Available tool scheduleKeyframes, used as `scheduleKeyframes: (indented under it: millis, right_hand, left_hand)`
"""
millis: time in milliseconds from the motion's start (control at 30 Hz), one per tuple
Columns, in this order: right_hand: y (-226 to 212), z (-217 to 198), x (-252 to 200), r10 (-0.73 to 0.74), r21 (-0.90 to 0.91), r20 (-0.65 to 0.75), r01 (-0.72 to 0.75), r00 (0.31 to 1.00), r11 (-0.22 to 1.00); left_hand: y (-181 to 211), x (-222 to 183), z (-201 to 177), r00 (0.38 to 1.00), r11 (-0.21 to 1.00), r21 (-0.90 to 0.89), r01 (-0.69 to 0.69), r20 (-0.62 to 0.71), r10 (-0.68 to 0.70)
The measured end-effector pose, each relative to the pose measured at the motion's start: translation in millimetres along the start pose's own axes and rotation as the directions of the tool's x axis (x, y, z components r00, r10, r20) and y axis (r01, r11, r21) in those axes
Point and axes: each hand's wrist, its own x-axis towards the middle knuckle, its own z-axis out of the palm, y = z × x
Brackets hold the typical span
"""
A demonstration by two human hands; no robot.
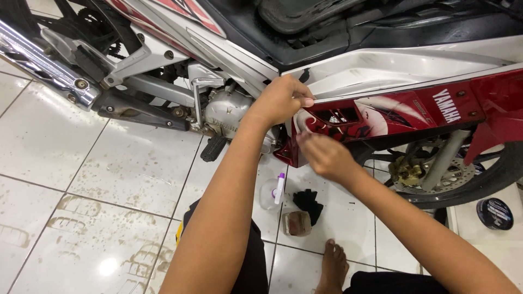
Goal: The person cleans the side panel of a red and white Yamaha motorcycle using a pink sponge and a spray bottle. They wipe the surface, spray a liquid onto the panel, and continue wiping the area.
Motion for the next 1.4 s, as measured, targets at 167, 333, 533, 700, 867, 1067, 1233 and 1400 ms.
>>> scheduleKeyframes:
  millis: [167,333,533,700,867,1067,1233,1400]
  right_hand:
    - [13.0,-24.8,-25.0,-0.104,-0.022,0.026,0.105,0.994,0.994]
    - [37.2,-49.9,-34.3,-0.031,-0.113,-0.033,0.027,0.999,0.993]
    - [40.1,-58.3,-29.1,-0.034,-0.122,0.012,0.035,0.999,0.992]
    - [48.5,-49.9,-32.0,-0.020,-0.147,-0.066,0.010,0.998,0.989]
    - [31.4,-37.4,-34.8,-0.044,-0.107,-0.020,0.042,0.999,0.993]
    - [35.9,-39.8,-24.5,-0.001,-0.120,-0.043,-0.005,0.999,0.993]
    - [32.5,-49.3,-15.2,0.022,-0.044,0.008,-0.021,1.000,0.999]
    - [43.3,-62.7,14.4,0.101,-0.121,-0.024,-0.104,0.995,0.987]
  left_hand:
    - [1.5,-0.2,-1.2,1.000,1.000,0.001,0.010,0.013,-0.010]
    - [3.5,-1.3,-1.1,1.000,1.000,0.000,0.007,0.006,-0.007]
    - [8.3,-5.9,-1.5,1.000,1.000,0.003,0.028,0.009,-0.028]
    - [5.8,-8.4,1.0,1.000,1.000,-0.006,0.017,-0.014,-0.017]
    - [4.4,-8.4,4.0,1.000,1.000,-0.011,0.024,-0.017,-0.024]
    - [5.0,-6.3,4.4,1.000,1.000,-0.002,0.017,-0.022,-0.017]
    - [6.7,-7.7,4.2,0.999,0.999,-0.018,0.028,-0.021,-0.028]
    - [7.9,-9.1,1.5,0.999,1.000,0.003,0.019,-0.037,-0.019]
